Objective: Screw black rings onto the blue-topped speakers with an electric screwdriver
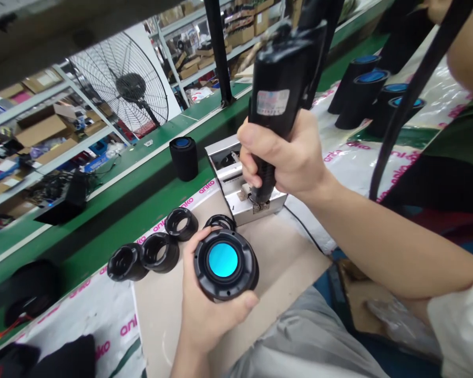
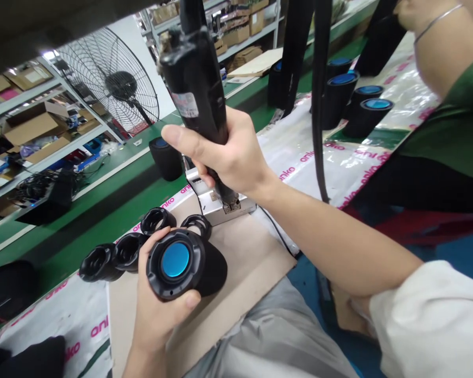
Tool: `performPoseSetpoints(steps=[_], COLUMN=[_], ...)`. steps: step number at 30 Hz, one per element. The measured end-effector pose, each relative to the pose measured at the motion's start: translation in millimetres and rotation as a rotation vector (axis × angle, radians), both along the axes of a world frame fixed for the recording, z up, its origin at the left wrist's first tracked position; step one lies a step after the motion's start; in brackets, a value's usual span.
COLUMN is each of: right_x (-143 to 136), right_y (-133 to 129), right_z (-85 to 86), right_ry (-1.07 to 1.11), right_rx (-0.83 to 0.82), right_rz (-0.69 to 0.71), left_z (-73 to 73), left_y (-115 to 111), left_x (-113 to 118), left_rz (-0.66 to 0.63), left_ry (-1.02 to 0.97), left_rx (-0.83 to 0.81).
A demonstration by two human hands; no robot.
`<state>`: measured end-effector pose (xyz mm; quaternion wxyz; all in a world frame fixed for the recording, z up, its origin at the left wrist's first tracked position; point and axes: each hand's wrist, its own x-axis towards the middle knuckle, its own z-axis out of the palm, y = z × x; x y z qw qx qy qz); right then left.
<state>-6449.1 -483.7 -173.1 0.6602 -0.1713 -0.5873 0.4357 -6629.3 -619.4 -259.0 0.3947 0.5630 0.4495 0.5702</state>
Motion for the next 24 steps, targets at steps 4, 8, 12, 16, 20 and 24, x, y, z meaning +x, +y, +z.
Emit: performPoseSetpoints(steps=[4,8,12,16,20,24], right_x=[-3,-3,-2,-3,-2,5], right_y=[-3,-3,3,7,6,0], right_z=[15.1,19.0,4.9,-0.7,-1.3,-1.1], right_ry=[0.150,0.134,0.090,0.089,0.084,0.006], right_rx=[0.128,0.140,0.049,0.025,-0.024,-0.176], right_rz=[-0.275,-0.259,-0.135,-0.100,-0.070,0.057], left_z=[-2.0,-1.8,-1.9,-1.7,-2.1,-3.0], left_y=[0,0,0,0,0,1], left_x=[-2,-1,0,0,-1,-1], left_rz=[0.002,0.037,0.054,0.031,0.016,0.005], left_ry=[0.045,0.065,0.076,0.068,0.048,0.008], left_rx=[0.030,0.017,0.017,0.024,0.022,0.023])
